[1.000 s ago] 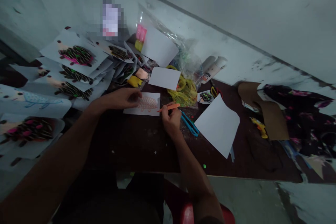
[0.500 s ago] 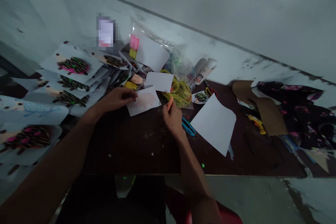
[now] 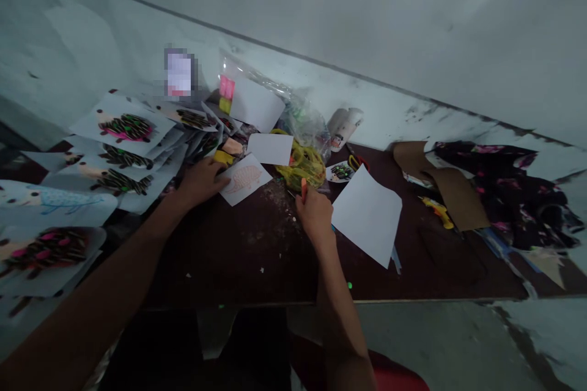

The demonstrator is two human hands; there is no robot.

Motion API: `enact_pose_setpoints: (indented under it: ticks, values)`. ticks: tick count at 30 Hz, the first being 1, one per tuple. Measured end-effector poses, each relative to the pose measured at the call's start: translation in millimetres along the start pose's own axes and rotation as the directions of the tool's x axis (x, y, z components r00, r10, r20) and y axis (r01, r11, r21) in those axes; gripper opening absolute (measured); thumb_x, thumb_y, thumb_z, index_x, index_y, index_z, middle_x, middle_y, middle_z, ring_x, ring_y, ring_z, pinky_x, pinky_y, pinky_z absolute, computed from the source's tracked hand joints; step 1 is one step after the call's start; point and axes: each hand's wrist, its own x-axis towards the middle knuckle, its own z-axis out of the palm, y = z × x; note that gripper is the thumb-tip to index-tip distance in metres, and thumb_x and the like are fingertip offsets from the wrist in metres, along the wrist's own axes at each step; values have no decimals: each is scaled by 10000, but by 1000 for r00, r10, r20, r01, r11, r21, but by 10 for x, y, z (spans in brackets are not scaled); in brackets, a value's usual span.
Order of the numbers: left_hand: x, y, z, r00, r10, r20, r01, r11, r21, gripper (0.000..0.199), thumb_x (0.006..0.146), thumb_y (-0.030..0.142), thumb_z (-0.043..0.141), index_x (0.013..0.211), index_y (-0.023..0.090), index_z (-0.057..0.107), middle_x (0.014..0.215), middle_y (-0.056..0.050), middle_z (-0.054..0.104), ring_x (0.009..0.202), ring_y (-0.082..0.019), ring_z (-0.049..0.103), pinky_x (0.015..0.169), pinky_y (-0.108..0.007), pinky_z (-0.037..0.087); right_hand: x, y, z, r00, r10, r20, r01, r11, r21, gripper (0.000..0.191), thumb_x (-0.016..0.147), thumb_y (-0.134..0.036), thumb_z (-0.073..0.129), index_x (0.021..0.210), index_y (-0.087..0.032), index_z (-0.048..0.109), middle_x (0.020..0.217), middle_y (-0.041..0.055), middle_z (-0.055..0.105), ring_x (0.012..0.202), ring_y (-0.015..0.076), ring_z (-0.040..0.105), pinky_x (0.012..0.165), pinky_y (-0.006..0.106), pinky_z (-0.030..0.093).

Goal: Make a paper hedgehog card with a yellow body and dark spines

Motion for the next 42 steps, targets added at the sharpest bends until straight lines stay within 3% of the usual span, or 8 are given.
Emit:
enact_pose_setpoints:
  ticks: [5, 9, 18, 22, 24, 28, 34, 42]
  values:
    - [63, 11, 35, 998, 54, 26, -52, 995, -85, 284, 809, 202, 551, 1014, 162, 745, 1058, -136, 713, 1052, -311, 631, 939, -425, 494, -26, 88, -80, 994, 7, 107, 0, 997, -71, 284, 993, -372, 525, 1065, -160, 699, 1058, 152, 757, 1015, 276, 717, 757, 306, 455]
    - [96, -14, 25, 994, 100, 51, -87, 973, -213, 296, 795, 140, 502, 957, 174, 748, 1005, -100, 745, 980, -267, 656, 913, -387, 503, -15, 92, -105, 996, -12, 90, 18, 998, -64, 294, 1009, -379, 506, 1091, -167, 693, 1073, 150, 755, 1030, 271, 715, 778, 307, 469]
    - [119, -149, -63, 959, 215, 187, -129, 913, -388, 323, 765, 134, 475, 913, 159, 761, 914, -58, 774, 831, -205, 671, 817, -302, 525, -44, -274, -3, 969, -178, 168, 197, 975, -104, 343, 1004, -391, 555, 1224, -144, 645, 1111, 177, 749, 1061, 283, 718, 866, 331, 508]
    - [131, -154, -88, 957, 196, 212, -98, 911, -401, 317, 763, 151, 486, 910, 155, 767, 905, -55, 777, 829, -208, 676, 811, -299, 527, -62, -331, 63, 969, -194, 152, 209, 974, -89, 456, 1062, -476, 397, 1145, -125, 675, 1071, 193, 755, 1041, 289, 727, 864, 339, 511]
    - [126, -148, -98, 959, 192, 207, -92, 906, -413, 321, 768, 158, 492, 933, 152, 768, 930, -55, 777, 841, -205, 677, 823, -298, 524, -59, -287, 43, 980, -156, 127, 167, 982, -83, 483, 1071, -478, 354, 1129, -122, 676, 1077, 198, 751, 1047, 293, 725, 858, 335, 511]
    - [115, -149, -117, 960, 180, 215, -76, 905, -418, 319, 775, 161, 506, 961, 146, 764, 940, -60, 770, 833, -197, 668, 796, -293, 514, -57, -98, -61, 994, -51, 98, 62, 992, -110, 296, 1025, -305, 473, 1223, -154, 632, 1199, 174, 717, 1092, 276, 706, 843, 309, 503]
    - [133, -173, -111, 950, 196, 243, -79, 904, -420, 296, 774, 153, 512, 937, 144, 759, 888, -58, 749, 771, -181, 636, 747, -294, 494, -97, 149, -148, 981, -39, 190, 73, 982, -177, 357, 959, -353, 582, 1245, -142, 621, 1214, 175, 704, 1131, 301, 686, 830, 319, 493]
    - [116, -181, -79, 953, 193, 232, -80, 903, -423, 317, 758, 177, 513, 934, 160, 776, 912, -59, 769, 828, -200, 656, 751, -298, 518, -70, 215, -76, 975, -24, 222, 71, 976, -206, 279, 955, -249, 546, 1192, -161, 662, 1260, 156, 691, 1164, 282, 669, 847, 313, 486]
